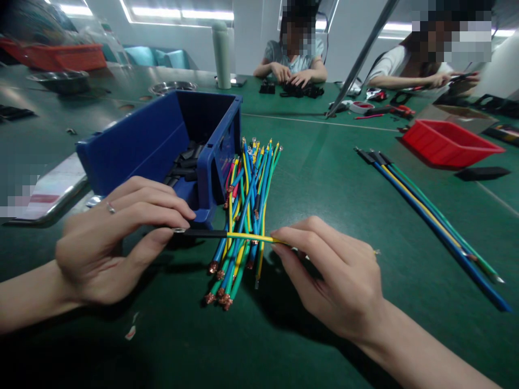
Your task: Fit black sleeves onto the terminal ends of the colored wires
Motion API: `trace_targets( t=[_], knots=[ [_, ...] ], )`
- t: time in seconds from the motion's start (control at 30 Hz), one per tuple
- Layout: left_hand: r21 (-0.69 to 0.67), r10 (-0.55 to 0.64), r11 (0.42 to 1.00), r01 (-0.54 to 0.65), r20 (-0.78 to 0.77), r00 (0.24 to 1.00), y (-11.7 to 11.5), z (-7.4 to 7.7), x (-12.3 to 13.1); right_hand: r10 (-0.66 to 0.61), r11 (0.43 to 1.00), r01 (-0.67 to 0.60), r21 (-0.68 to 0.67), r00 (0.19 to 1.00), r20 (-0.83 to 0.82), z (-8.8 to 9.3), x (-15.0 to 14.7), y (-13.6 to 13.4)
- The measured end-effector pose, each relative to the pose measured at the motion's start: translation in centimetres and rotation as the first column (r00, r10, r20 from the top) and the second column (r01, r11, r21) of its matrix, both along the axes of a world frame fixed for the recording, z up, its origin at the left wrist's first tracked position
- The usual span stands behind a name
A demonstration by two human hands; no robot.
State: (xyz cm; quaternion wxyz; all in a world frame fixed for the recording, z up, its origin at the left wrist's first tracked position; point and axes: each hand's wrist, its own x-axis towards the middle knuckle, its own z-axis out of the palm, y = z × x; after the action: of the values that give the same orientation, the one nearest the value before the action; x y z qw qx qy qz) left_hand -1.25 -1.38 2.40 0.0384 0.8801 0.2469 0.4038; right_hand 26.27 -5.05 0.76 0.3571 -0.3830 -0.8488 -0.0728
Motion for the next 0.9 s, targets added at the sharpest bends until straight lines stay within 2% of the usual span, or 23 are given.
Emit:
trace_targets(
  t=[0.27,0.5,0.9],
  knots=[
    [-0.007,0.016,1.000,-0.016,0.018,1.000,-0.14,-0.18,-0.01,0.013,1.000,-0.013,0.007,1.000,-0.002,-0.13,0.05,0.11],
    [0.043,0.001,0.999,-0.003,0.055,0.998,0.04,-0.36,0.17,0.025,1.000,-0.025,0.004,1.000,0.019,-0.17,0.08,0.20],
    [0.053,0.007,0.999,-0.011,0.075,0.997,-0.43,-0.40,0.07,-0.123,0.989,0.115,0.096,0.989,0.079,-0.48,0.36,-0.53]
  ],
)
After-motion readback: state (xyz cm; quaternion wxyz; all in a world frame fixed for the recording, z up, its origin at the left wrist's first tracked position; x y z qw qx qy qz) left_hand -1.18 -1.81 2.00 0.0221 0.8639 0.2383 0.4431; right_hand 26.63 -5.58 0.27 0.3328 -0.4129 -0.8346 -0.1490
